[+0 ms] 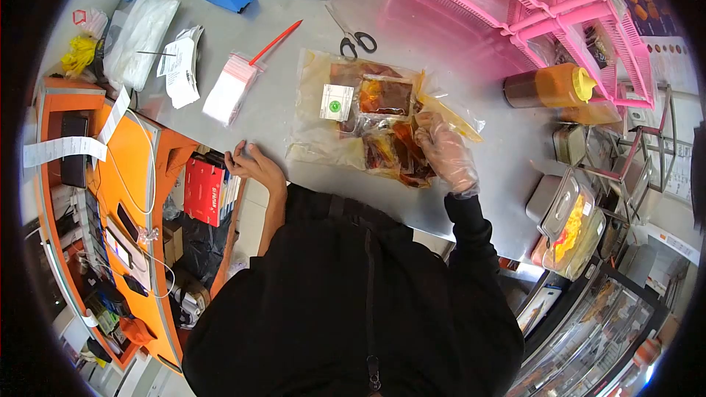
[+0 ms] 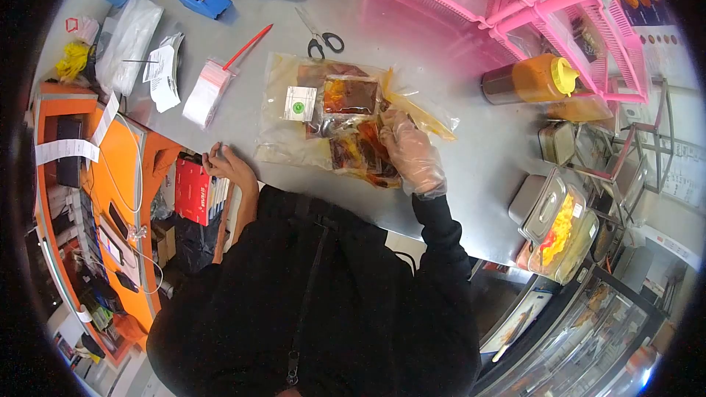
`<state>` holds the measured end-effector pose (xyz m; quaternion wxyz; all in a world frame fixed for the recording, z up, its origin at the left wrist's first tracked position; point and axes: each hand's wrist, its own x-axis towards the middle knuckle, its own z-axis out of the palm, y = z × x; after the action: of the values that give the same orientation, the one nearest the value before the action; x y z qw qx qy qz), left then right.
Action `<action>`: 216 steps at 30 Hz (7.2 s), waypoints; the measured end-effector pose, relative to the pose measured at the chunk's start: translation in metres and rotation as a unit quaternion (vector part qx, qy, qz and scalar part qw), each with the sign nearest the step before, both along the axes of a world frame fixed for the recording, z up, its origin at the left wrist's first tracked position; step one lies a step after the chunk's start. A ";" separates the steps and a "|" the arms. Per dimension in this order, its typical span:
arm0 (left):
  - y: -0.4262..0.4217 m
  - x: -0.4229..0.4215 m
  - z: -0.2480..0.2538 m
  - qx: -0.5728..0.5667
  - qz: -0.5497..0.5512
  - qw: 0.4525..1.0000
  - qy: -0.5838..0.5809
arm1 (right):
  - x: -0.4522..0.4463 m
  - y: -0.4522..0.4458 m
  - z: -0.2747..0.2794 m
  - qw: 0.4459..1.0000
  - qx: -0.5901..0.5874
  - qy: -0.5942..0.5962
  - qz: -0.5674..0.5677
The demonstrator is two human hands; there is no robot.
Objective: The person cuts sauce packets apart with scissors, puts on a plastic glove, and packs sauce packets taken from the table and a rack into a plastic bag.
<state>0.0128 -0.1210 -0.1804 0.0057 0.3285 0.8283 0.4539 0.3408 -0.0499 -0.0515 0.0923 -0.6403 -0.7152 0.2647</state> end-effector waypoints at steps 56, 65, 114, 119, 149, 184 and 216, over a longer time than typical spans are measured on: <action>0.005 0.005 0.009 0.016 0.008 1.000 0.007 | -0.048 0.022 0.040 0.993 0.091 -0.068 0.022; 0.005 0.005 0.008 0.016 0.018 1.000 0.006 | -0.053 0.047 0.009 0.968 0.186 -0.007 0.166; 0.002 0.002 -0.001 0.020 0.013 1.000 0.014 | 0.001 -0.014 0.055 0.960 0.003 0.219 -0.173; 0.003 0.002 0.003 0.019 0.004 1.000 0.012 | -0.046 0.021 0.059 0.981 0.170 -0.009 -0.098; 0.001 0.000 0.001 0.013 -0.003 1.000 0.008 | -0.052 0.075 0.013 0.991 0.125 -0.042 0.010; 0.002 -0.001 -0.002 0.015 0.021 0.999 -0.020 | -0.086 0.065 0.044 0.982 0.181 -0.032 0.052; 0.003 0.003 0.005 0.010 0.014 1.000 0.004 | 0.000 0.036 0.049 0.985 0.035 -0.131 0.109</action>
<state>0.0155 -0.1183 -0.1751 -0.0073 0.3184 0.8282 0.4611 0.3406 -0.0144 -0.0028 -0.0089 -0.5837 -0.7956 0.1620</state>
